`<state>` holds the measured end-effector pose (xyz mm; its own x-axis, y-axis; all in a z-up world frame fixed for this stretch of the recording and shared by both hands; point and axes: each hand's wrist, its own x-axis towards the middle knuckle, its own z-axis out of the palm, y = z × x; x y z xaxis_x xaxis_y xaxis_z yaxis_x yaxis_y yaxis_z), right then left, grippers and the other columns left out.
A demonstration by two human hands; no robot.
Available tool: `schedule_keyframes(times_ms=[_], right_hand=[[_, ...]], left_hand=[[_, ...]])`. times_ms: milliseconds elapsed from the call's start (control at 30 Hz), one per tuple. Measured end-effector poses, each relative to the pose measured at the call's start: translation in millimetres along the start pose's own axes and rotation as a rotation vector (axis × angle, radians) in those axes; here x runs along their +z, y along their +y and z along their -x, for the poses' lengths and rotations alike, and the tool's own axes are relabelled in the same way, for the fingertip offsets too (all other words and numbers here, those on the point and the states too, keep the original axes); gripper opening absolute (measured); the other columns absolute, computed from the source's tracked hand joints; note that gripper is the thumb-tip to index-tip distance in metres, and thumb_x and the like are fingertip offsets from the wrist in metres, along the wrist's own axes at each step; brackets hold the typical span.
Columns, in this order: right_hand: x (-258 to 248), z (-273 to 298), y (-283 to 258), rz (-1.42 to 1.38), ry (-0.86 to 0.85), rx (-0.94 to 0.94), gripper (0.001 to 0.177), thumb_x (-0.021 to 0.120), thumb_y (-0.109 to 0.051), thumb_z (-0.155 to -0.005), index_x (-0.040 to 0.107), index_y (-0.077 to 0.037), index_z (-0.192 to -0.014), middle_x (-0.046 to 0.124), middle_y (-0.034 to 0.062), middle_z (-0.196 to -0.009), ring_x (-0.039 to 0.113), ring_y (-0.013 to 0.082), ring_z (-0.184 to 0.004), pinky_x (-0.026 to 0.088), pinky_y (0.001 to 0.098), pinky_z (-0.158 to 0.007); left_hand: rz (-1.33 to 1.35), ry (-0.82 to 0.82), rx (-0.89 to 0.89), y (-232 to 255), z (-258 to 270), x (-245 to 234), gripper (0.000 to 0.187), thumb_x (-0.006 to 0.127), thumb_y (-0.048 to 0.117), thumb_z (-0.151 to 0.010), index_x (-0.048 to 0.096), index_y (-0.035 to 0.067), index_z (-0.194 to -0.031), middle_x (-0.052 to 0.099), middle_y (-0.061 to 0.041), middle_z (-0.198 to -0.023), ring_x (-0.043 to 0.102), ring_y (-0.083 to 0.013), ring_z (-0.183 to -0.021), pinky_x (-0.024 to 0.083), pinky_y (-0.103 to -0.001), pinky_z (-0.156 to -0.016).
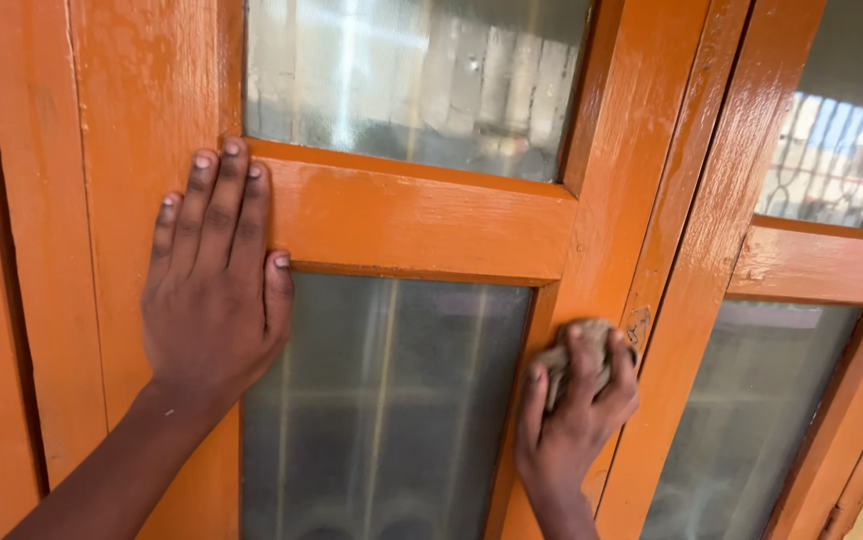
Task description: The person cleans a set of wooden windows by spraying a cleaning solution from a bottle and wiping the glass panes and wooden frames with a cloth.
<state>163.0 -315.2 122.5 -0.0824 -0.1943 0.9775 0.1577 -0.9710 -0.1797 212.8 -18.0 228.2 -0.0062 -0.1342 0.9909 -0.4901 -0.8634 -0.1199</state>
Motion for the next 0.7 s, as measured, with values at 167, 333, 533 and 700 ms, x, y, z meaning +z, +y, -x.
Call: schedule_keyframes(times_ms=[167, 333, 533, 700], right_hand=[[29.9, -61.2, -22.0, 0.013, 0.103, 0.049, 0.048, 0.063, -0.021, -0.106, 0.052, -0.013, -0.152, 0.033, 0.0224, -0.160, 0.033, 0.0446, -0.147, 0.030, 0.0593, -0.121], [54.4, -58.2, -80.9, -0.089, 0.089, -0.067, 0.052, 0.065, -0.024, -0.104, 0.049, -0.015, -0.153, 0.029, 0.0204, -0.164, 0.029, 0.0455, -0.150, 0.028, 0.0585, -0.123], [51.6, -58.1, -77.9, 0.006, -0.013, -0.463, 0.053, 0.072, -0.033, -0.099, 0.051, -0.026, -0.147, 0.033, 0.0141, -0.157, 0.031, 0.0398, -0.148, 0.025, 0.0616, -0.126], [12.8, -69.5, -19.6, 0.033, -0.031, -0.182, 0.047, 0.067, -0.022, -0.099, 0.056, -0.020, -0.144, 0.041, 0.0165, -0.157, 0.037, 0.0444, -0.149, 0.031, 0.0595, -0.124]], left_hand=[[0.004, 0.006, -0.011, 0.3, -0.4, -0.6, 0.057, 0.037, 0.022, -0.107, 0.042, -0.001, -0.159, 0.037, -0.017, -0.168, 0.030, -0.0307, -0.158, 0.024, -0.051, -0.128], [0.004, 0.013, -0.007, 1.9, -0.2, -1.5, 0.058, 0.041, 0.021, -0.105, 0.042, -0.001, -0.159, 0.038, -0.018, -0.167, 0.031, -0.0316, -0.157, 0.025, -0.051, -0.128], [-0.001, 0.016, 0.008, 1.6, -0.9, -2.8, 0.058, 0.041, 0.021, -0.106, 0.043, -0.002, -0.159, 0.038, -0.019, -0.167, 0.032, -0.0330, -0.157, 0.027, -0.054, -0.127], [-0.001, 0.023, 0.017, 0.7, 0.8, -0.8, 0.057, 0.039, 0.021, -0.107, 0.044, -0.003, -0.158, 0.039, -0.020, -0.167, 0.032, -0.0338, -0.158, 0.027, -0.055, -0.127]])
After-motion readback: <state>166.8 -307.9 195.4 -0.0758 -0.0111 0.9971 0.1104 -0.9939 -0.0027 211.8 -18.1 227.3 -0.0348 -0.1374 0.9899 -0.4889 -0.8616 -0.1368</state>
